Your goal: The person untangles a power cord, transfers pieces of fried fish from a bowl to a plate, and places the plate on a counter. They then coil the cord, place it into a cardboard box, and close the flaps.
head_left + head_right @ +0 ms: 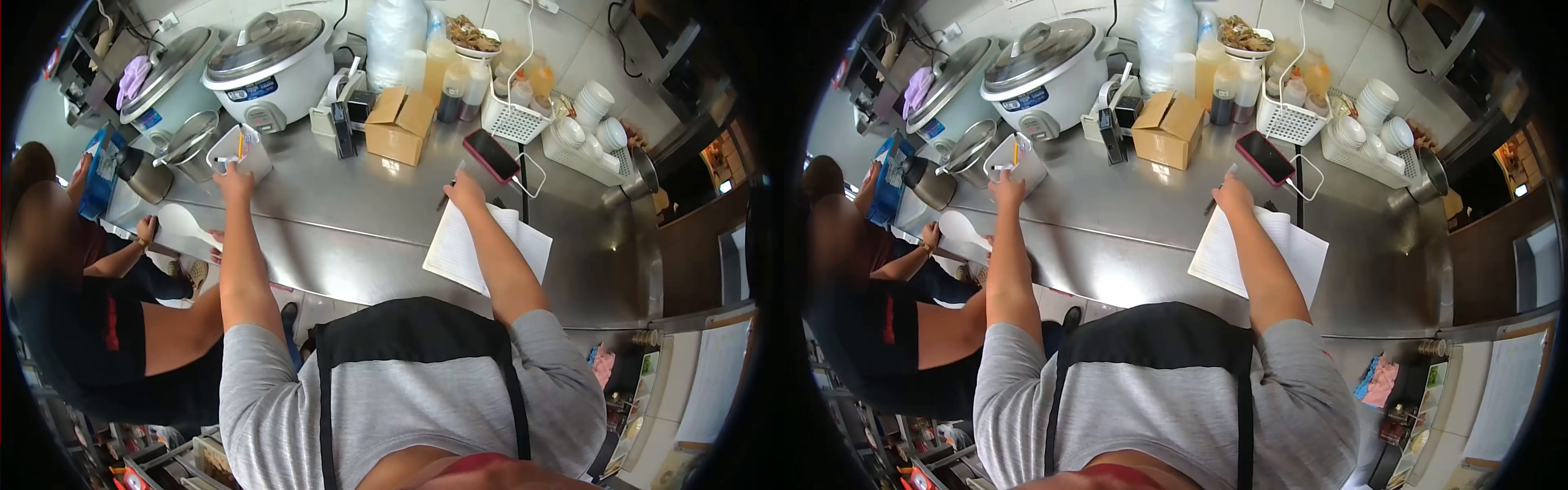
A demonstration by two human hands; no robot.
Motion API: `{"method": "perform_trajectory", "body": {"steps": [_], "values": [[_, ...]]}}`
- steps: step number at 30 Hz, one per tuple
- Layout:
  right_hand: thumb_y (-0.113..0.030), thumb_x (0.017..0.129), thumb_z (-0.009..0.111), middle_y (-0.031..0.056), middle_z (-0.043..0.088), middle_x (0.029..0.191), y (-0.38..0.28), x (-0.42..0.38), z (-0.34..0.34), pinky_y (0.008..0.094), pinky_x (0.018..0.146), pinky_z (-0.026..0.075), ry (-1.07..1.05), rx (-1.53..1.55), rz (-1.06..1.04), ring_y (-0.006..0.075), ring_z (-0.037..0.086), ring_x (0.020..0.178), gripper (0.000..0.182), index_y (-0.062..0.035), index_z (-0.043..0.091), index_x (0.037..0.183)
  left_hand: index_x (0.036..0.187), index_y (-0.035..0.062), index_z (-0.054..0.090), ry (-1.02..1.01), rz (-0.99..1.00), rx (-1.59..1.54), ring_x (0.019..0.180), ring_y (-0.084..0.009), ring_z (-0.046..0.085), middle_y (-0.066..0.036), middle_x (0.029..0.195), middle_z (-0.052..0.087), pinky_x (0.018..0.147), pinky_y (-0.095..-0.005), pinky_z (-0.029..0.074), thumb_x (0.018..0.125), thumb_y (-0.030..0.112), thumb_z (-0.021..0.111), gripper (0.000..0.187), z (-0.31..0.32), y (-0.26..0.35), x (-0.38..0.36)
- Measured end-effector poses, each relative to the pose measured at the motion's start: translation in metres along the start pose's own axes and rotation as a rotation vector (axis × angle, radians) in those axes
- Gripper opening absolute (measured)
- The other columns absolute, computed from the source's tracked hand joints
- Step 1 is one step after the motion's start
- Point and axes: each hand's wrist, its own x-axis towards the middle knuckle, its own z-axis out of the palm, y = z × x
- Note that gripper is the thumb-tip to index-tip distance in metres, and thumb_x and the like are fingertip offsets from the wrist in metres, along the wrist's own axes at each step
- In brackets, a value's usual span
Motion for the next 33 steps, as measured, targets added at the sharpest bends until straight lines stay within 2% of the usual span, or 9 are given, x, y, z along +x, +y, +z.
{"method": "perform_trajectory", "body": {"steps": [4, 7, 10, 13, 17, 20, 26, 28, 33], "values": [[-0.015, 0.067, 0.058, 0.0138, 0.058, 0.087, 0.005, 0.032, 0.027, 0.0353, 0.07, 0.045, 0.066, 0.028, 0.148, 0.0268, 0.057, 0.081, 0.05, -0.0023, 0.04, 0.112, 0.095, 0.0051, 0.056, 0.029, 0.06, -0.107, 0.097, -0.0397, 0.045, -0.03, 0.111, 0.037, 0.085, -0.0394, 0.037, 0.067, 0.02, 0.062, 0.032, 0.005, -0.013, 0.0], [-0.008, 0.067, 0.055, 0.0076, 0.054, 0.071, 0.023, 0.057, 0.046, 0.0269, 0.057, 0.045, 0.159, 0.601, 0.186, 0.0169, 0.055, 0.063, 0.046, 0.0, 0.041, 0.11, 0.087, 0.003, 0.058, 0.024, 0.187, -0.15, 0.098, -0.0401, 0.045, -0.03, 0.108, 0.039, 0.084, -0.0387, 0.038, 0.066, 0.018, 0.065, 0.027, -0.007, 0.017, -0.045], [0.0, 0.071, 0.046, 0.0089, 0.051, 0.085, -0.033, 0.008, -0.036, 0.0237, 0.062, 0.043, 0.014, 1.261, 0.135, 0.0118, 0.052, 0.07, 0.033, -0.0013, 0.043, 0.104, 0.078, 0.0022, 0.054, -0.098, 0.374, -0.309, 0.104, -0.0423, 0.039, -0.031, 0.109, 0.039, 0.086, -0.0407, 0.036, 0.063, 0.013, 0.067, 0.023, -0.009, 0.044, -0.088], [0.003, 0.072, 0.045, 0.0021, 0.044, 0.075, -0.089, -0.017, -0.077, 0.0187, 0.054, 0.038, 0.213, 1.403, -0.317, 0.0055, 0.043, 0.059, 0.025, -0.0013, 0.044, 0.097, 0.079, 0.0031, 0.054, -0.306, 0.447, -0.501, 0.101, -0.0332, 0.046, -0.024, 0.116, 0.035, 0.067, -0.0321, 0.05, 0.066, 0.009, 0.065, 0.018, 0.002, 0.075, -0.122], [0.0, 0.072, 0.05, 0.0035, 0.046, 0.075, -0.122, -0.006, -0.063, 0.0221, 0.055, 0.04, 0.356, 1.253, -0.685, 0.0099, 0.048, 0.062, 0.021, -0.0014, 0.046, 0.092, 0.083, 0.0047, 0.056, -0.369, 0.612, -0.517, 0.1, -0.0346, 0.046, -0.026, 0.115, 0.036, 0.071, -0.0322, 0.047, 0.066, 0.009, 0.065, 0.02, 0.019, 0.124, -0.149], [-0.002, 0.07, 0.054, 0.0086, 0.051, 0.081, -0.121, 0.005, -0.052, 0.0262, 0.062, 0.044, 0.332, 0.634, -0.531, 0.017, 0.053, 0.07, 0.025, -0.001, 0.047, 0.094, 0.089, 0.0052, 0.053, -0.403, 0.599, -0.624, 0.109, -0.0412, 0.036, -0.028, 0.117, 0.033, 0.091, -0.0396, 0.033, 0.066, 0.011, 0.064, 0.026, 0.036, 0.15, -0.159], [-0.006, 0.07, 0.057, 0.0113, 0.051, 0.09, -0.08, -0.016, -0.05, 0.0275, 0.067, 0.043, 0.532, 0.648, -0.561, 0.0173, 0.051, 0.077, 0.03, -0.0006, 0.049, 0.099, 0.108, 0.0075, 0.044, -0.542, 0.633, -0.654, 0.098, -0.0341, 0.045, -0.02, 0.113, 0.038, 0.082, -0.0359, 0.04, 0.07, 0.018, 0.061, 0.043, -0.042, 0.129, -0.189], [-0.006, 0.071, 0.057, 0.0094, 0.053, 0.082, -0.087, -0.043, -0.06, 0.0257, 0.064, 0.042, 0.491, 0.72, -0.54, 0.0159, 0.051, 0.07, 0.022, -0.0007, 0.052, 0.092, 0.105, 0.005, 0.046, -0.686, 0.615, -0.636, 0.091, -0.0296, 0.049, -0.016, 0.104, 0.046, 0.077, -0.0346, 0.042, 0.072, 0.021, 0.059, 0.039, -0.076, 0.099, -0.205], [-0.011, 0.075, 0.055, 0.008, 0.057, 0.072, -0.129, -0.146, -0.045, 0.0275, 0.061, 0.043, -0.383, 0.638, -0.82, 0.0164, 0.054, 0.067, 0.009, -0.0029, 0.057, 0.079, 0.096, 0.0027, 0.051, -0.745, 0.291, -0.259, 0.079, -0.0275, 0.054, -0.015, 0.086, 0.054, 0.071, -0.0335, 0.044, 0.074, 0.024, 0.056, 0.031, -0.127, -0.005, -0.275]]}}
